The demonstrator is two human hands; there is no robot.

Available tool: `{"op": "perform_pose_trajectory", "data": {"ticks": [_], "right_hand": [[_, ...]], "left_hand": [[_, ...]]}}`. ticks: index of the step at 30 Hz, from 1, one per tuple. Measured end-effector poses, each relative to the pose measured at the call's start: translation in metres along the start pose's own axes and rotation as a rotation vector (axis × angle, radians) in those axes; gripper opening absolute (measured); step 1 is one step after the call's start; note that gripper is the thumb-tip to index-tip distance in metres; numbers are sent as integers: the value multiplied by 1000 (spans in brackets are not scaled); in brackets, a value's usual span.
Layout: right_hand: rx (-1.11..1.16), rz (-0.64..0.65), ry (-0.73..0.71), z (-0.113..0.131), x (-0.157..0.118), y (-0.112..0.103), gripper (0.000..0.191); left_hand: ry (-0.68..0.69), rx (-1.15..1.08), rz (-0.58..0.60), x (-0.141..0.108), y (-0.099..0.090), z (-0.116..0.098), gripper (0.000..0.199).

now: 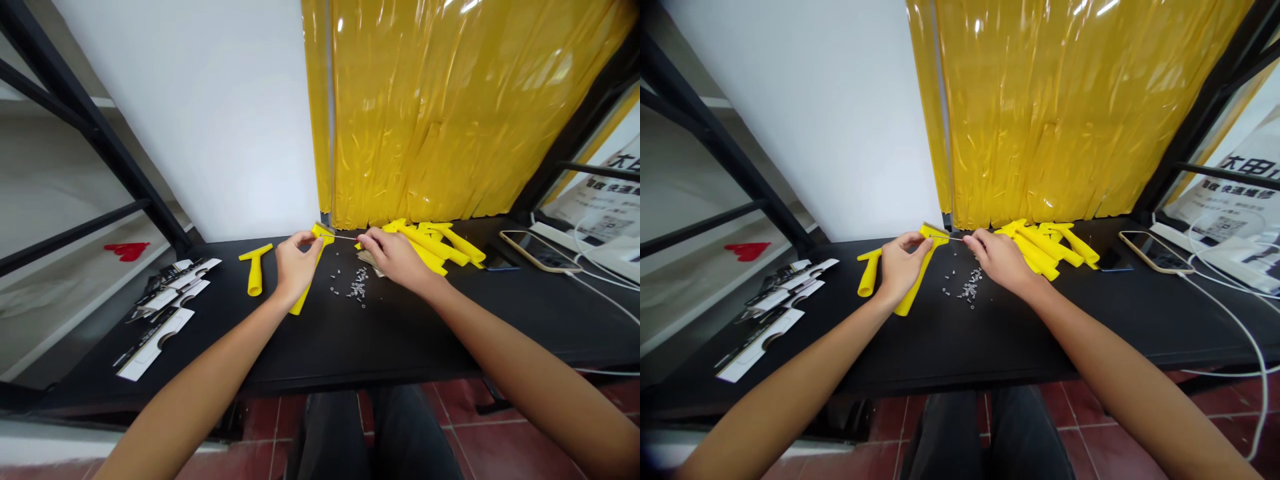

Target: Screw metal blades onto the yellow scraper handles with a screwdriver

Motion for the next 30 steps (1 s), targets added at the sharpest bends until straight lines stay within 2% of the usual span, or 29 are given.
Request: {"op": "perform_pose_trajectory", "data": {"ticks": [2, 5, 9, 12, 16, 19, 23, 26, 30], "right_hand": [[-9, 20, 31, -3, 0, 2, 39], [44, 16, 62, -5, -2, 2, 32], [41, 12, -8, 1, -1, 1, 27], [-27, 35, 2, 1, -1, 3, 37], [15, 14, 57, -2, -2, 4, 31], [21, 9, -6, 3, -2, 5, 27], [-41, 2, -11, 3, -2, 4, 36], [26, -21, 30, 0, -2, 2, 27], [16, -17, -7, 4, -2, 2, 24]], "left_hand": [[15, 11, -1, -1, 0, -1, 10], [27, 27, -6, -1, -1, -2, 10], [13, 24, -4, 0, -1, 1, 12], [31, 17, 1, 0, -1, 1, 11], [75, -8, 3, 0, 0, -4, 9], [89, -28, 6, -1, 0, -7, 9], [114, -27, 11, -2, 1, -10, 9], [122, -23, 18, -2, 2, -9, 11], [111, -12, 9, -3, 2, -7, 13]]}}
Point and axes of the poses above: each hand's wrist, its own x-axis towards the middle knuckle, its own y-axis out of the palm, z = x × y, the point moved 7 cm from there along x, towards the middle knuckle, and after that the axes turned 5 degrees about -y, right-handed, at the moved point
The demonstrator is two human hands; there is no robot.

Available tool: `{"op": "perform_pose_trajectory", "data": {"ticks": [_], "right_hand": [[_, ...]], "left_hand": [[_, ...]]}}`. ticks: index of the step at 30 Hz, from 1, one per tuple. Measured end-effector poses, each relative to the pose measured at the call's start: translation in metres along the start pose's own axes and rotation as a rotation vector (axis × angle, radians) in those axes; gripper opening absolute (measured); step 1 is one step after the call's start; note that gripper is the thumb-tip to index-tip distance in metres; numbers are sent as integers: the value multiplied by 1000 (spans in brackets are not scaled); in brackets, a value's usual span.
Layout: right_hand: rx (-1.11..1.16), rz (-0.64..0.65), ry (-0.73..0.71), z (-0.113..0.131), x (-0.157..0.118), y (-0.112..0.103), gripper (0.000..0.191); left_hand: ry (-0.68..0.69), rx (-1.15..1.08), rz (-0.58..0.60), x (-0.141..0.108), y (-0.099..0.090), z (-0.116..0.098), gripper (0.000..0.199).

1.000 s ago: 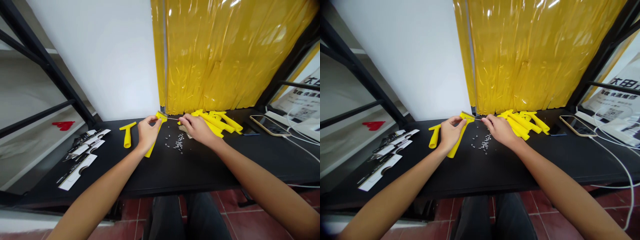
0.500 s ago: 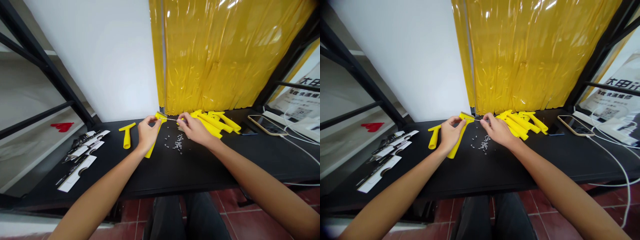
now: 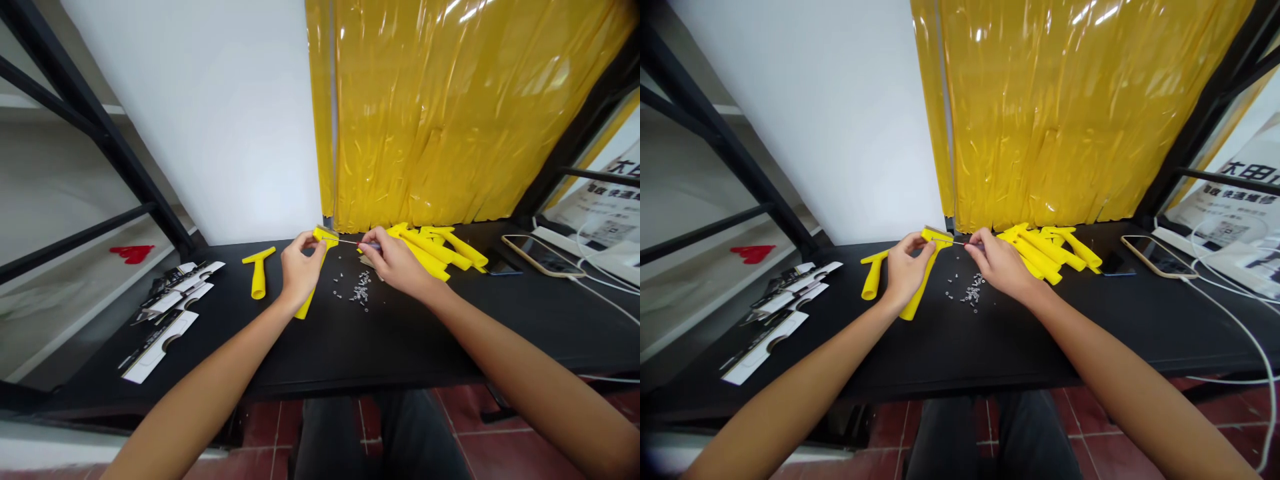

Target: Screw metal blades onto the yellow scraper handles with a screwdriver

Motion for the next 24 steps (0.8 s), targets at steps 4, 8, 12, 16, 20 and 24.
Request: {"op": "perform_pose_trajectory", "data": {"ticks": [4, 8, 12, 16, 20, 24], "right_hand": [[-64, 21, 32, -2, 0, 2, 36], [37, -46, 32, -3, -1, 1, 32], [-4, -92, -4, -2, -1, -2, 24], [-59, -68, 27, -2, -1, -2, 30], [-16, -1, 19, 1, -1, 2, 26], [-78, -4, -10, 4, -2, 2, 27]], "left_hand": [[1, 63, 21, -2, 1, -4, 16], [-6, 117, 16, -4, -1, -7, 16], [-15, 115, 24, -3, -1, -6, 16], [-13, 107, 17, -3, -1, -5, 16], [-8, 99, -8, -2, -3, -4, 12], [0, 99, -15, -3, -3, -4, 10]]}}
Point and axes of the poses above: each hand's wrist, its own x-axis towards the middle knuckle, its own y-axis out of the palm, z = x × y, the point moved 7 cm from there along x, towards the middle knuckle, and after that the axes turned 5 degrees about -y, right-handed, at the moved point
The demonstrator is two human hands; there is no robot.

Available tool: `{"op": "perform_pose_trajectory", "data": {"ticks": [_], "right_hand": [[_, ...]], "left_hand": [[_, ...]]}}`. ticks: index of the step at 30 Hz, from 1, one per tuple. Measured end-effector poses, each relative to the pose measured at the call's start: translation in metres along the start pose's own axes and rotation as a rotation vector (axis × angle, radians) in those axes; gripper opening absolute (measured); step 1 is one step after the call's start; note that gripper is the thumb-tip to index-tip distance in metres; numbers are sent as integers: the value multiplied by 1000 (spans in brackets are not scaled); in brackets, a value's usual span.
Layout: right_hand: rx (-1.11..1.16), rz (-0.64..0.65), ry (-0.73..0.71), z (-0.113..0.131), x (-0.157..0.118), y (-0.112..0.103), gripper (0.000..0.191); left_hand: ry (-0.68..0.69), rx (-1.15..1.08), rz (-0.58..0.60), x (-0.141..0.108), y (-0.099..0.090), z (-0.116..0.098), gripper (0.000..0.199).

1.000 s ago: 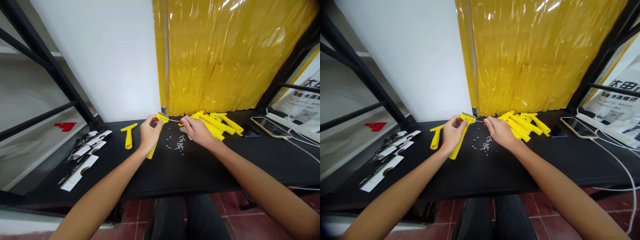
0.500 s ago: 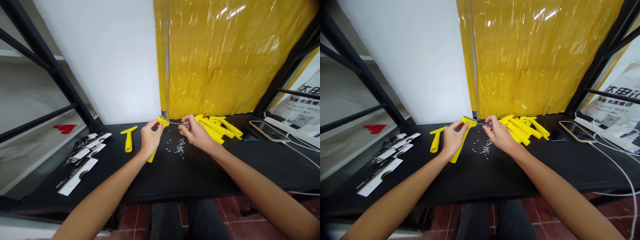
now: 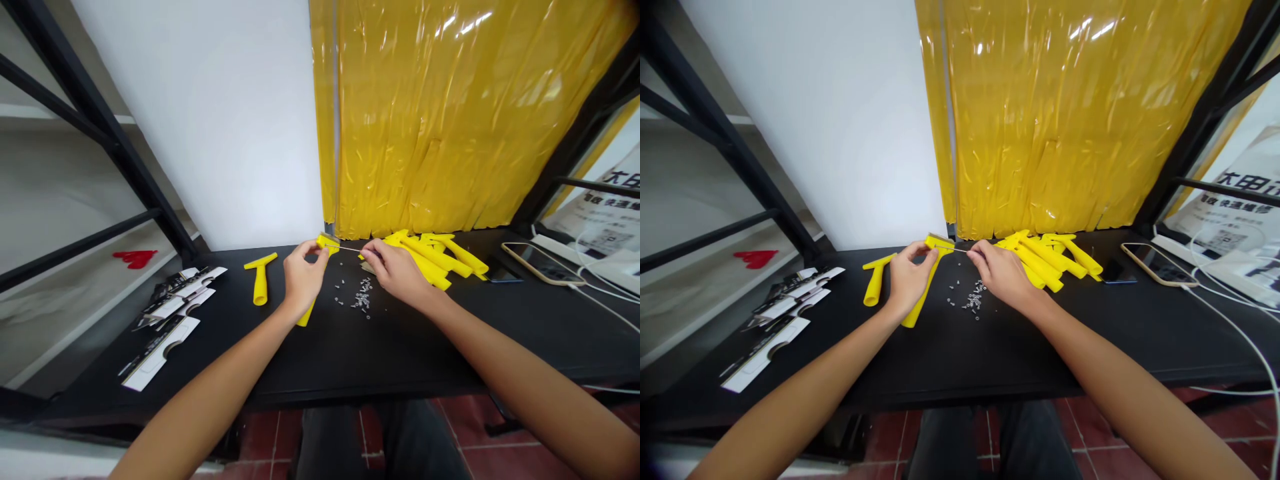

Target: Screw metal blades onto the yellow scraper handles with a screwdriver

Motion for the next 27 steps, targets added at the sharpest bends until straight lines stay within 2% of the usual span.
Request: {"op": "perform_pose_trajectory", "data": {"ticks": [3, 8, 13, 15, 17, 21, 24, 27], "right_hand": [[28, 1, 18, -1, 1, 0, 35], [374, 69, 107, -9, 4, 9, 45], [898, 222, 445, -19, -7, 33, 45], [1024, 262, 520, -18, -10, 39, 42], [1036, 272, 505, -17, -10, 40, 40], [901, 331, 365, -19, -5, 36, 39], [818, 339, 255, -23, -2, 28, 37], [712, 416, 134, -20, -3, 24, 31]], "left_hand": [[3, 6, -8, -2, 0, 0, 12], [25, 24, -20, -3, -1, -4, 12], [46, 49, -4, -5, -2, -9, 13], [44, 78, 17, -3, -1, -7, 14], [47, 104, 42, 1, 1, -3, 13], [18, 45, 90, 13, 2, 12, 12], [-70, -37, 74, 23, -4, 26, 13], [-223, -125, 110, 29, -6, 39, 25]]}}
Point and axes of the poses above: each hand's wrist, its own x-axis towards the middle knuckle, its own y-axis out of the palm, z = x × y, the point moved 7 cm from there along x, towards the middle knuckle, and after that the axes turned 5 degrees about -y, right-handed, at the moved point
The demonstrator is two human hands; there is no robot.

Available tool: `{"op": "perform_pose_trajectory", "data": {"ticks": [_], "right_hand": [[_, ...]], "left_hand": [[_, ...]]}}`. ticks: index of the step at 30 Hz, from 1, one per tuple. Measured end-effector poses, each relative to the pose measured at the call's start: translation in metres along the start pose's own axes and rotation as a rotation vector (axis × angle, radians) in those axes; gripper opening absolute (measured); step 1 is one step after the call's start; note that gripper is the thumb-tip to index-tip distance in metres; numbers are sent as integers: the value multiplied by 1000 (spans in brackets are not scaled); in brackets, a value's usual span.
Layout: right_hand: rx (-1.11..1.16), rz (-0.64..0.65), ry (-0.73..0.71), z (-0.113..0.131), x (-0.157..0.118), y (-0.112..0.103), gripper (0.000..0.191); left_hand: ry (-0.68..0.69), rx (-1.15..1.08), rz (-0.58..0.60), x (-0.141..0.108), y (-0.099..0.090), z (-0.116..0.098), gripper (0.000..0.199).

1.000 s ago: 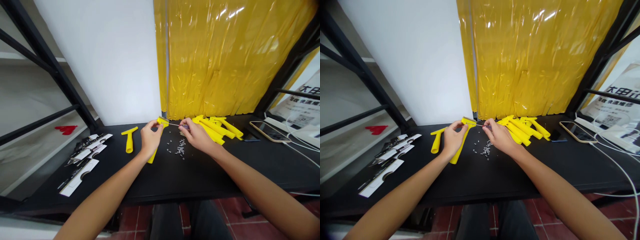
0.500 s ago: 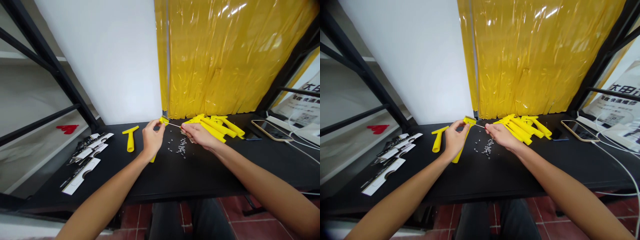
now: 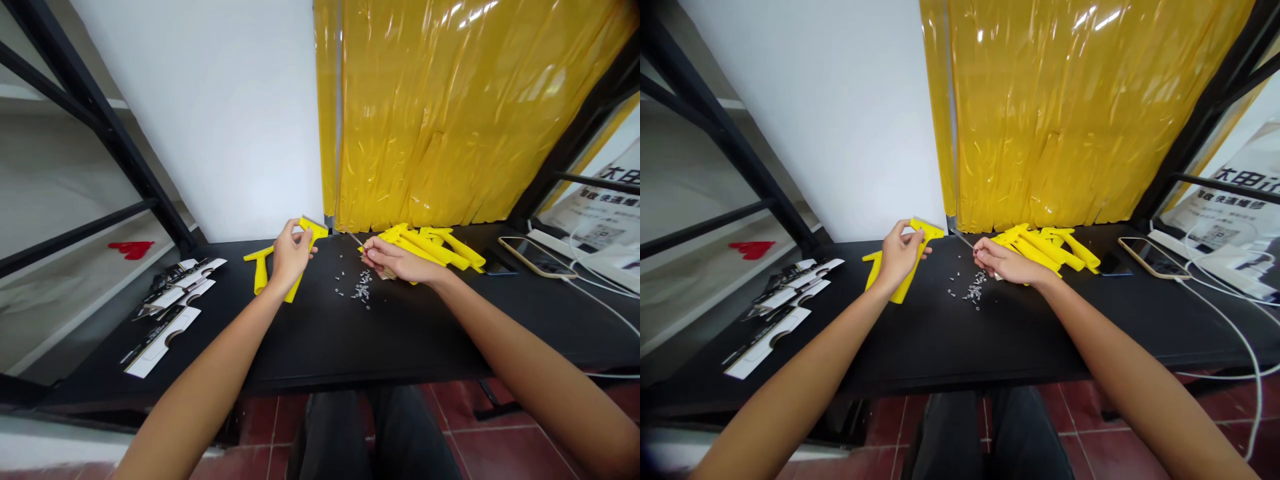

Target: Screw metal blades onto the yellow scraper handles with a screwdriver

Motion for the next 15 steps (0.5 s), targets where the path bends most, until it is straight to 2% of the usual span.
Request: {"op": "perform_pose_trajectory", "data": {"ticks": [2, 4, 8, 15], "right_hand": [[-164, 76, -46, 4, -2, 3, 29], [-292, 204, -64, 5, -5, 11, 32], [-336, 485, -13, 1, -13, 29, 26], [-389, 558, -11, -4, -15, 36, 20]], "left_hand": [[-96, -30, 19, 3, -1, 5, 26], [-159, -53, 10, 5, -1, 9, 22], [-189, -82, 31, 5, 2, 13, 17], [-234, -117, 118, 1, 11, 16, 14]]}}
Point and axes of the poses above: each hand's wrist, its own x-axis towards the middle knuckle, its own y-axis out of the palm, z = x × y, the point moved 7 cm from there along x, towards the middle knuckle, and after that the axes turned 5 degrees about -y, right-handed, at the moved point
